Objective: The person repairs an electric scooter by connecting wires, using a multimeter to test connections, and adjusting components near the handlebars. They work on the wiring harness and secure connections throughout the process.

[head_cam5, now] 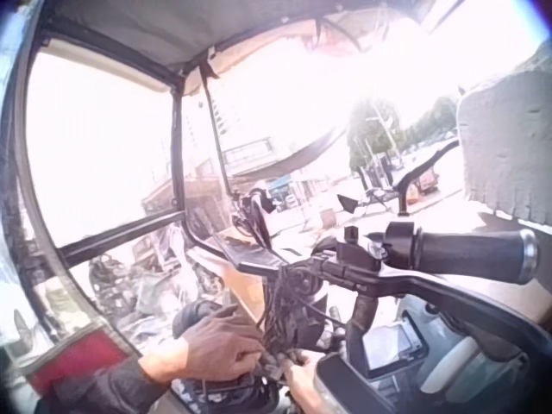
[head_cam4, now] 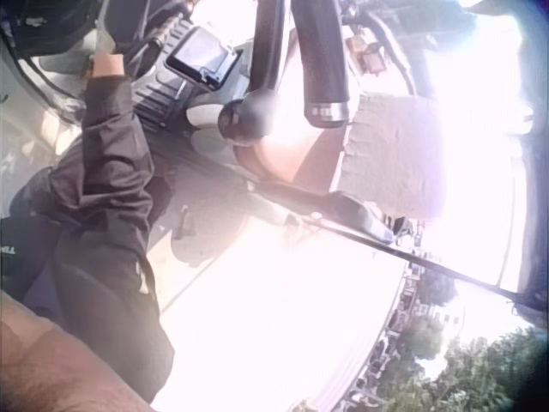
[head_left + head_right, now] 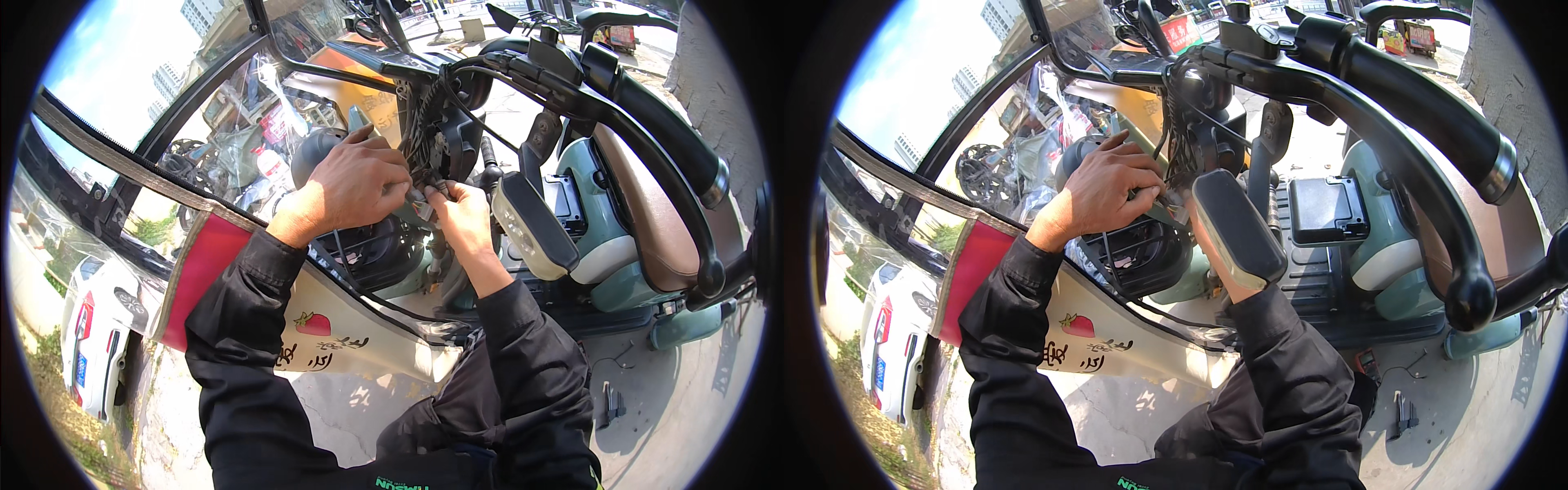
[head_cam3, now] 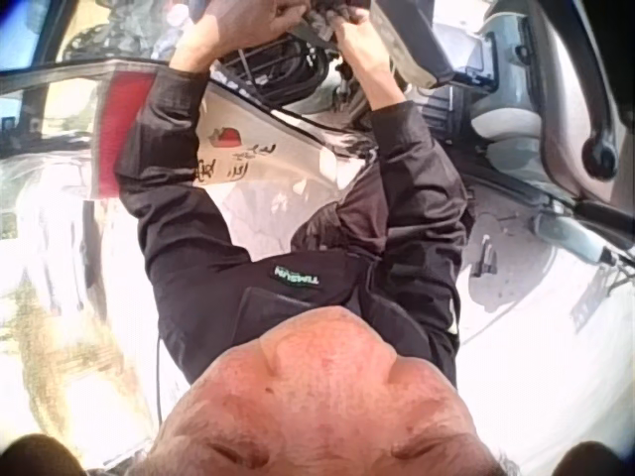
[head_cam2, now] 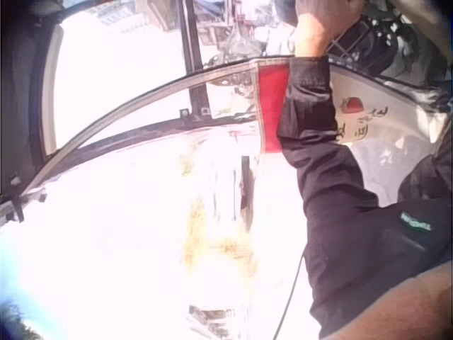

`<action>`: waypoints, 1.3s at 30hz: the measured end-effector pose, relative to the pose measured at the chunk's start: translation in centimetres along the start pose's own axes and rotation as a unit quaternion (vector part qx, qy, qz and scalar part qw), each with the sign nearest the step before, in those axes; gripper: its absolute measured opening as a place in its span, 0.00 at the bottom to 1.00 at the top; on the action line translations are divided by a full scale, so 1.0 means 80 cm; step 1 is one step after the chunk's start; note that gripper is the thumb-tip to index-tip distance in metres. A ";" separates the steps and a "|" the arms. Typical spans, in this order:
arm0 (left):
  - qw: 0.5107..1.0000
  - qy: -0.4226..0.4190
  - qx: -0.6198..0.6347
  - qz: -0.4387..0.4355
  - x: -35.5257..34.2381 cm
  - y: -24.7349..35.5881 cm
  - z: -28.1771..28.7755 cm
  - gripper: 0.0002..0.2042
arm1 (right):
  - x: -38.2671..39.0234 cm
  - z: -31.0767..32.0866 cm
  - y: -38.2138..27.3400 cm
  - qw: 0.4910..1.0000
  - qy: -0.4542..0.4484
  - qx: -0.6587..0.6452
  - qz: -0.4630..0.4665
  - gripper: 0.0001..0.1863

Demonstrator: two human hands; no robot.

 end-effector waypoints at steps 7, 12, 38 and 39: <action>1.000 0.028 -0.011 -0.007 -0.001 0.001 -0.006 0.09 | 0.009 -0.038 -0.039 0.992 0.097 -0.039 -0.065 0.15; 0.995 0.091 0.017 -0.046 -0.003 0.006 -0.009 0.07 | 0.011 -0.050 -0.022 0.960 0.141 -0.200 -0.133 0.09; 0.999 -0.044 -0.011 0.018 -0.033 0.019 -0.009 0.10 | 0.039 -0.022 -0.002 0.959 0.186 -0.166 -0.137 0.20; 0.998 -0.056 -0.010 0.025 -0.036 0.017 -0.008 0.10 | 0.037 -0.026 -0.005 0.955 0.196 -0.166 -0.147 0.20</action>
Point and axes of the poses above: each hand's wrist, its own x-axis away from the middle knuckle, its own z-axis out of the back of the hand, y = z × x, the point moved 1 cm from there along -x, towards the middle knuckle, and after that the axes turned 3 degrees about -x, right-handed, at the moved point
